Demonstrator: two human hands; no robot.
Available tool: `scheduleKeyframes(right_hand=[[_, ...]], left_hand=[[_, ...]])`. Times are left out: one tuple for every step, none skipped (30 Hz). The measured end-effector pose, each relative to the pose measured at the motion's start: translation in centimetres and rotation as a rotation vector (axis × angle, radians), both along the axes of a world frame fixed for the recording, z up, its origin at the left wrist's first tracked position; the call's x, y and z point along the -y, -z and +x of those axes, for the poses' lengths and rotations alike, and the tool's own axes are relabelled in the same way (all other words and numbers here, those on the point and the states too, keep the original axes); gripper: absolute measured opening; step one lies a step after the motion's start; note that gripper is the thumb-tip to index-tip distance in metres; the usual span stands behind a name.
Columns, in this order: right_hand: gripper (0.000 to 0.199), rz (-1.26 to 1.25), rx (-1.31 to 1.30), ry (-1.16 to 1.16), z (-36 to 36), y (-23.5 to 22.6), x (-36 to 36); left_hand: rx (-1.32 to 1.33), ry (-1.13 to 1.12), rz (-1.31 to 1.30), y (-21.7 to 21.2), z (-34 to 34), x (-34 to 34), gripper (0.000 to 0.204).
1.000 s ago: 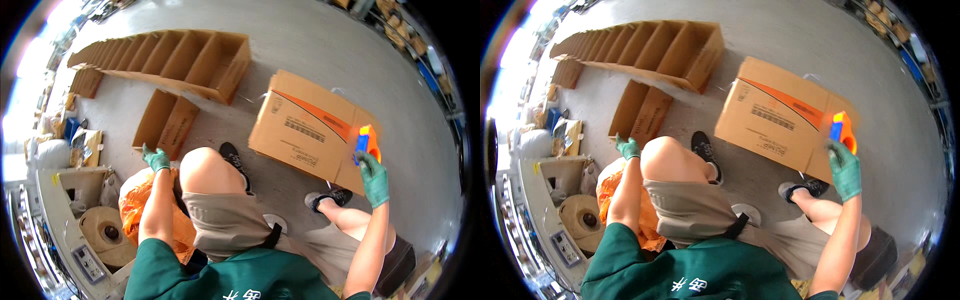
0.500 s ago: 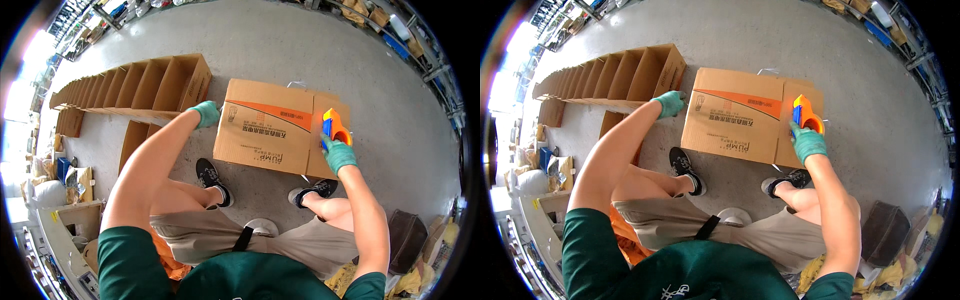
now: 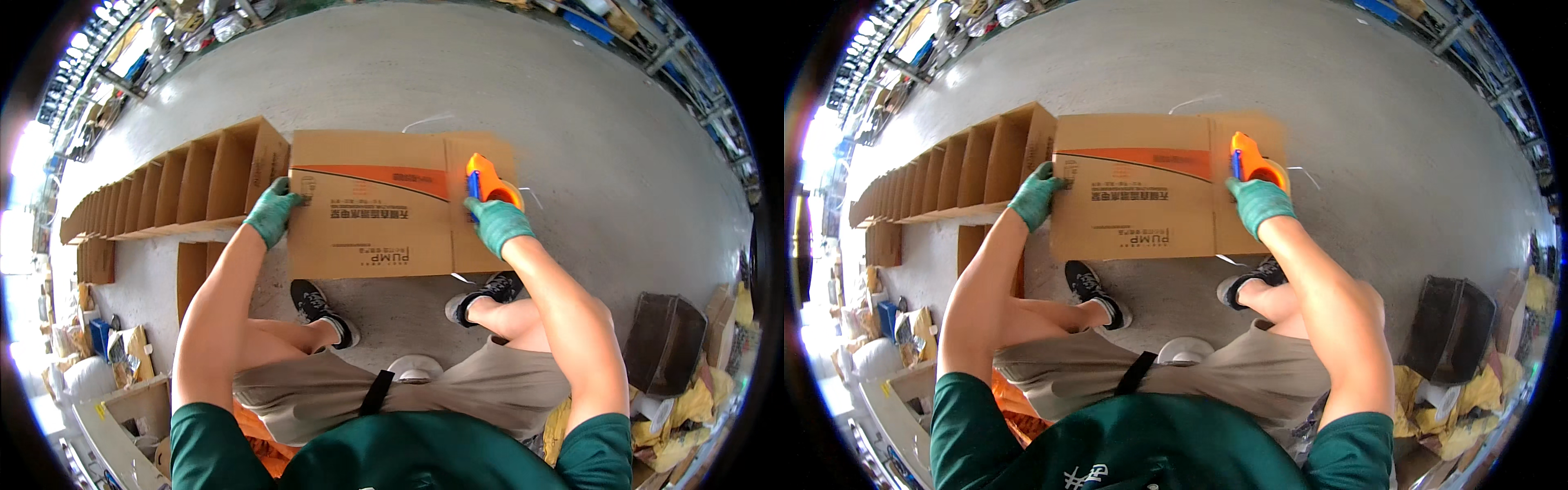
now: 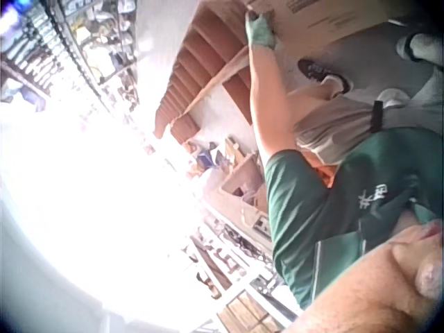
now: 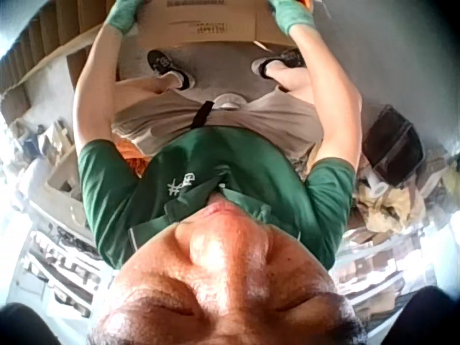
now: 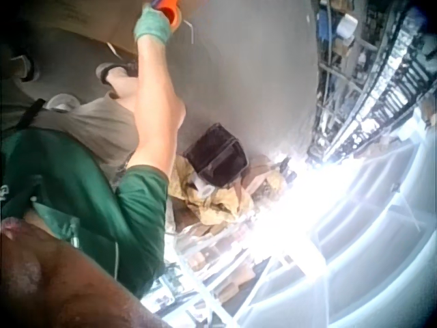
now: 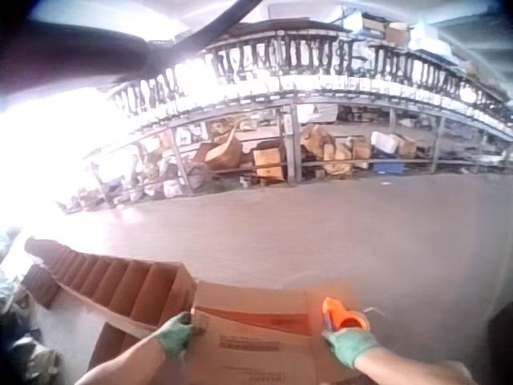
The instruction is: The person sits on the floor in a warehouse and repeatedly tapes cardboard boxes. They pick up a box, fold the flaps, and use a handheld tape dispenser to seal the top seam. After sealing, they place the box on a growing stack and retrieve another box to repeat the process.
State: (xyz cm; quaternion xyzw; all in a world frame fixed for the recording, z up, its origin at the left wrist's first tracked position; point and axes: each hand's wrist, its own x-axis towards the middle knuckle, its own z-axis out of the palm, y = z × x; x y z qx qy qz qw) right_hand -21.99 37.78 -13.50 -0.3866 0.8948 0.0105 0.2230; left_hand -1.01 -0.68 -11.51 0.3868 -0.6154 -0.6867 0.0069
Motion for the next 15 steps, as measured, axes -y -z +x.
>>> scheduleKeyframes(right_hand=[[0.041,-0.063,0.005,0.093,0.0,-0.3,0.2],[0.041,-0.108,-0.044,0.124,0.0,-0.8,0.0],[0.041,-0.152,-0.089,0.149,0.4,-1.7,0.1],[0.041,-0.192,-0.131,0.169,0.6,-2.3,-0.2],[0.043,-0.612,0.294,0.781,-0.7,0.8,-1.1],[0.042,-0.415,0.212,0.626,0.0,-0.2,-0.9],[0.042,-0.223,0.126,0.464,1.3,-2.7,-0.4],[0.041,-0.040,0.031,0.312,1.8,-4.5,-0.1],[0.040,-0.216,0.248,0.597,2.2,-2.6,-0.2],[0.039,-0.492,0.463,0.933,2.6,-0.6,-0.1],[0.039,-0.746,0.577,1.234,3.0,1.4,-0.1],[0.038,-0.609,0.515,1.130,3.8,-1.3,1.2],[0.037,-0.479,0.444,1.033,4.6,-4.4,2.3],[0.037,-0.217,0.201,0.572,4.3,-5.5,1.5],[0.040,-0.159,0.053,0.306,4.0,-7.1,1.5]], left_hand=[[-0.015,0.000,-0.075,-0.7,-0.3,0.0,0.037],[-0.030,-0.001,-0.149,-1.5,-0.5,0.3,0.036],[-0.055,-0.041,-0.184,-2.5,-0.3,1.7,0.037],[-0.077,-0.085,-0.215,-3.2,0.5,3.3,0.038],[-0.145,-0.100,-0.212,-3.8,0.1,4.8,0.037],[-0.189,-0.162,-0.218,-3.6,1.9,7.2,0.036],[-0.250,-0.209,-0.201,-3.3,3.7,8.8,0.036],[-0.320,-0.244,-0.185,-3.2,4.9,10.2,0.035],[-0.373,-0.253,-0.169,-2.7,5.5,11.4,0.035],[-0.378,-0.257,-0.186,-2.0,5.8,12.0,0.035],[-0.388,-0.259,-0.198,-1.2,5.6,12.4,0.036],[-0.388,-0.282,-0.212,-0.5,6.3,12.9,0.036],[-0.334,-0.307,-0.215,-0.7,6.4,12.2,0.035],[-0.345,-0.293,-0.211,-0.9,5.8,11.3,0.035],[-0.358,-0.289,-0.209,-1.1,5.6,10.8,0.035]])
